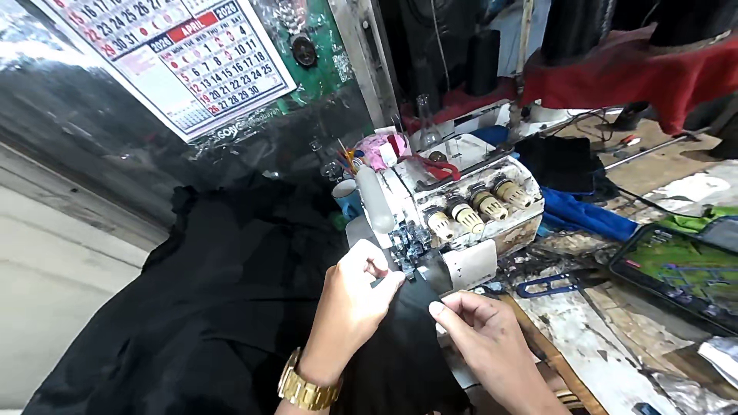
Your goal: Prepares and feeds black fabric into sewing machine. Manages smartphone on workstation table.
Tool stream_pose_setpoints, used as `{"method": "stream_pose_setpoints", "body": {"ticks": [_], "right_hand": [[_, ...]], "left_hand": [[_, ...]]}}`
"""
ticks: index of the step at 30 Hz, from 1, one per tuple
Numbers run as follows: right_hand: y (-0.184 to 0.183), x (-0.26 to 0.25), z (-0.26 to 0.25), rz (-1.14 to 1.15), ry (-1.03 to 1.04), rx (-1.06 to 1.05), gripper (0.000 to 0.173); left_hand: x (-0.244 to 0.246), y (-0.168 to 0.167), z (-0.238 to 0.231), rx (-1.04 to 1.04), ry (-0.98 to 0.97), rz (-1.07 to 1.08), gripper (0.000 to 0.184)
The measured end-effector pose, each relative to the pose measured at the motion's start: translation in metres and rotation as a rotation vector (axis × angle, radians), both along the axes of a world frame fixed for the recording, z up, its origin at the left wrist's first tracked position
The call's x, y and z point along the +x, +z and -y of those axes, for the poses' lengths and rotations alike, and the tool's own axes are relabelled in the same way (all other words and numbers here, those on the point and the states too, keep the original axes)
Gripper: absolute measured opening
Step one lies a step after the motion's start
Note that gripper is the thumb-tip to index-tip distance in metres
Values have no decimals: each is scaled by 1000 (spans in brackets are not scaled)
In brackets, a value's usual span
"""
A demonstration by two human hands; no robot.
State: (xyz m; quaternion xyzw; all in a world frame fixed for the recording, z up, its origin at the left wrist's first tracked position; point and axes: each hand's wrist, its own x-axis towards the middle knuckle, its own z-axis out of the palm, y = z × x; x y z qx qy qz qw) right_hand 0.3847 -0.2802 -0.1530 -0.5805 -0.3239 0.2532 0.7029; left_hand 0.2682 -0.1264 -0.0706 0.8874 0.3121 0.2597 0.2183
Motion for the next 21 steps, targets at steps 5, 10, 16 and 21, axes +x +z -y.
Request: {"method": "stream_pose_setpoints", "body": {"ticks": [5, 10, 16, 21], "right_hand": [[2, -5, 1, -29, -43, -38, 20], [0, -3, 10, 10, 45, -1, 20], [2, -1, 13, -48, 156, 11, 19], [13, -16, 33, -52, 414, -75, 14]], "left_hand": [[-2, -12, 14, 207, 13, 24, 14], [-11, -13, 55, 401, -75, -75, 23], [-11, -25, 74, 463, 14, -164, 30], [-9, -22, 67, 529, 49, -219, 31]]}}
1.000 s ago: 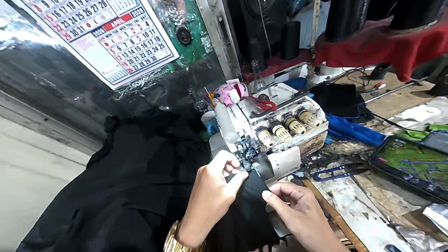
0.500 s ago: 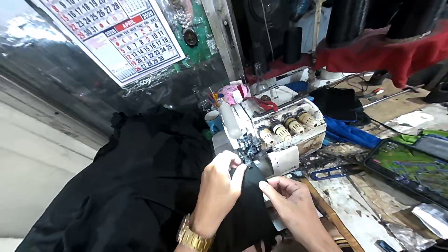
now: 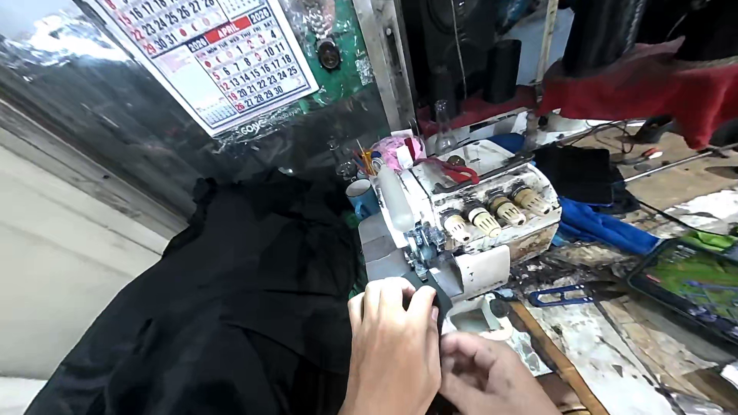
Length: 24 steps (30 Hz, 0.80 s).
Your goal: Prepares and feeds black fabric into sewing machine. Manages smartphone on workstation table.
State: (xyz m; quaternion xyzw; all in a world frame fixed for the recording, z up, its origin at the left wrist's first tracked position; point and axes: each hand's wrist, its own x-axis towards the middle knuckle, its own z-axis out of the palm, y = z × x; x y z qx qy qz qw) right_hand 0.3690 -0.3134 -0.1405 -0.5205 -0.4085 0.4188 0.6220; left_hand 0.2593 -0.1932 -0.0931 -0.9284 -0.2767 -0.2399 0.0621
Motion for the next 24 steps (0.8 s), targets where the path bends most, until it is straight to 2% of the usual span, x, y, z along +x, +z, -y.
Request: {"method": "stream_pose_setpoints", "body": {"ticks": [2, 4, 6, 8, 10, 13, 16, 18, 20, 22, 24], "right_hand": [[1, -8, -1, -2, 36, 0, 11], [2, -14, -6, 21, 41, 1, 12], [2, -19, -10, 47, 15, -16, 16], [4, -21, -11, 46, 8, -25, 16], [2, -19, -9, 55, 47, -29, 14], [-10, -19, -3, 113, 103, -28, 15], [-11, -21, 10, 128, 133, 7, 16], [-19, -18, 17, 94, 75, 9, 14], [-26, -15, 21, 43, -16, -16, 12], [-26, -14, 26, 27, -55, -38, 12], [-22, -9, 37, 70, -66, -36, 10]], "left_hand": [[-1, 14, -5, -22, 6, -16, 32], [1, 26, -11, -77, 9, 64, 35], [5, 15, -25, -121, 61, 137, 39], [2, 4, -35, -272, 172, 96, 45], [-5, 0, -45, -317, 234, 43, 49], [-19, 9, -51, -227, 263, -65, 48], [-34, 23, -40, -16, 182, -77, 25], [-27, 25, -15, 7, 50, -69, 21], [-1, 12, 13, -80, -67, -88, 15], [16, -2, 21, -170, -143, -121, 25], [-5, 8, 6, -340, -194, -78, 27]]}}
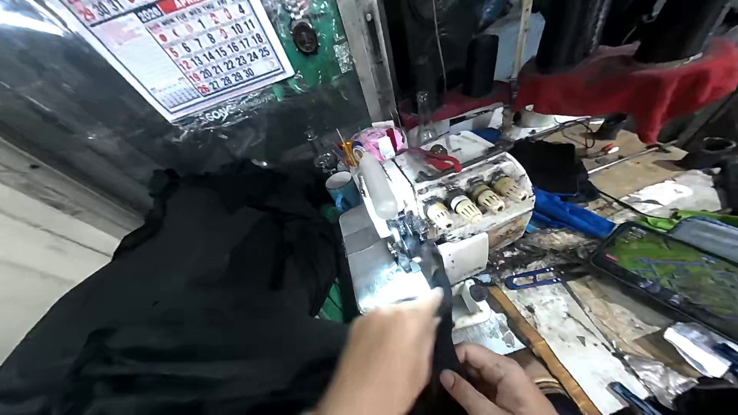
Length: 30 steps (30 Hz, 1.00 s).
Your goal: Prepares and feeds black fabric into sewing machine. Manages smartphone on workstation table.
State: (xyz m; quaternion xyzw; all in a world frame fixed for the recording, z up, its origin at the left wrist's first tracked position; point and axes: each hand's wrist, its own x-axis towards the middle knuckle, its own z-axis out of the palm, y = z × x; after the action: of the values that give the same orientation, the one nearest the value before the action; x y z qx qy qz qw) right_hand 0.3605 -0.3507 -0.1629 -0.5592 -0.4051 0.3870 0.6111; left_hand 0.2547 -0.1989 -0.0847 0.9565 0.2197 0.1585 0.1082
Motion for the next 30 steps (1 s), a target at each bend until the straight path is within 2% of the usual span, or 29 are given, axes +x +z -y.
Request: {"method": "stream_pose_setpoints", "body": {"ticks": [3, 5, 6, 8, 10, 12, 14, 16, 19, 23, 26, 28, 30], "right_hand": [[0, 6, 6, 91, -30, 13, 15], [-1, 4, -10, 161, -61, -41, 19], [2, 1, -21, 167, -49, -75, 17], [14, -4, -39, 186, -25, -75, 12], [28, -8, -46, 237, -17, -31, 14], [38, -15, -47, 302, -1, 25, 15], [48, -24, -42, 322, 26, 66, 16], [53, -27, -30, 271, 68, 79, 21], [19, -22, 4, 162, 142, -1, 19], [-61, -30, 27, 73, 188, -339, 29], [-71, -72, 1, 96, 39, -315, 44], [-72, -91, -20, 165, 2, -333, 41], [-74, -87, -26, 204, 32, -360, 33]], "left_hand": [[-60, 31, -46, -39, 68, 152, 23], [-81, 39, -72, 54, 181, 214, 22], [-88, 38, -78, 115, 235, 173, 24], [-96, 38, -67, 183, 302, 57, 40], [-94, 38, -36, 192, 264, 161, 33], [-87, 27, -11, 25, 107, 245, 29], [-87, 14, -10, -182, -38, 214, 27], [-100, 20, -16, -287, -81, 255, 15], [-123, 45, -23, -282, -96, 299, 14], [-132, 53, -26, -324, -151, 339, 14], [-127, 44, -22, -327, -177, 315, 13], [-116, 33, -22, -307, -230, 246, 14], [-105, 30, -25, -284, -343, 140, 17]]}}
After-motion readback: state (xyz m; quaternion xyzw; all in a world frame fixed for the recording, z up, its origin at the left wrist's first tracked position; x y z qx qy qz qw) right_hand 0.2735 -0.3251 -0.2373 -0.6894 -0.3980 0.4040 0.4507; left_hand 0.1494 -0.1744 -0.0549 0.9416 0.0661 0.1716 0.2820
